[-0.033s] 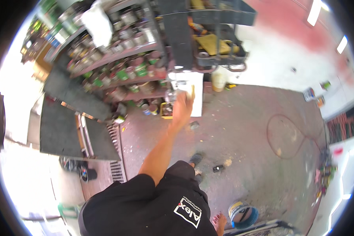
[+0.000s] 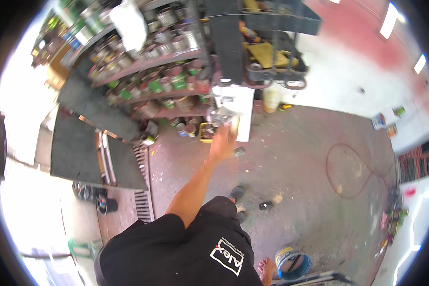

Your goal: The person applies masking tape to the edges of a car bumper, then uses a sanding block to smooth the surface. They wipe the area with a cloth and continue sanding and wiping the bumper edge.

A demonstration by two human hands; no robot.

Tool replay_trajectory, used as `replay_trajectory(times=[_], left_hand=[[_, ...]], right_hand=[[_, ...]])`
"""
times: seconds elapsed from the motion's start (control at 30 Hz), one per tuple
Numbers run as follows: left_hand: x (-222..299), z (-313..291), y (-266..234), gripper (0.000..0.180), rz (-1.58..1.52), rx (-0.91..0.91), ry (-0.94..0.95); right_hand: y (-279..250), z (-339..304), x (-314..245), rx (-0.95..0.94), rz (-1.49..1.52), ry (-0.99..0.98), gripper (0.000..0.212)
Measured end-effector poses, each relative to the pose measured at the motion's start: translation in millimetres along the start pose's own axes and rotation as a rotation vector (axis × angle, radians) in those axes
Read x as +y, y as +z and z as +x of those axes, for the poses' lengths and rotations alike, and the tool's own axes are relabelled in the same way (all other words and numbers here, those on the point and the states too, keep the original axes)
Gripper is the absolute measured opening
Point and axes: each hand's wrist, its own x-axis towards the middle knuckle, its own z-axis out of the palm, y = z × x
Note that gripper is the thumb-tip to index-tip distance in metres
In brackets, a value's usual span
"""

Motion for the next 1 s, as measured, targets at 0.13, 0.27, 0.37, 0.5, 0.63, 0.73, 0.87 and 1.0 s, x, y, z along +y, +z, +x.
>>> replay_trajectory(times=[0.13, 0.27, 0.37, 0.5, 0.63, 0.73, 0.87, 1.0], left_hand=[[-161.6, -210.9, -72.5, 0.037, 0.233, -0.427, -0.262], [-303.9, -440.0, -161.7, 0.036, 0.235, -0.125, -1.400], [-315.2, -561.8, -245.1, 0.050, 0.167, -0.153, -1.545], [-291.6, -637.0, -327.6, 0.057, -0.071, 0.163, -1.541], [-323.7, -712.3, -369.4, 0.057, 0.017, 0.327, -1.441], [-364.8, -733.8, -398.6, 0.054, 0.034, 0.390, -1.318], [-365.6, -698.8, -471.6, 0.049, -0.145, 0.437, -1.276], [-353.8, -661.2, -530.9, 0.044, -0.255, 0.663, -1.099]], right_hand=[[-5.0, 29.8, -78.2, 0.022, 0.254, 0.272, 0.022], [26.6, 70.8, -141.1, -0.018, 0.128, 0.227, 0.022], [61.5, 84.7, -180.1, -0.074, -0.072, 0.181, 0.022], [149.3, 126.5, -205.8, -0.364, -0.257, 0.149, 0.024], [332.9, 85.0, -230.5, -0.510, -0.723, -0.162, 0.028], [503.9, 25.3, -227.2, -0.640, -0.693, -0.253, 0.031], [700.8, -162.5, -214.6, -0.931, -0.932, -0.356, 0.051], [818.5, -339.0, -188.5, -1.265, -1.056, -0.408, 0.088]])
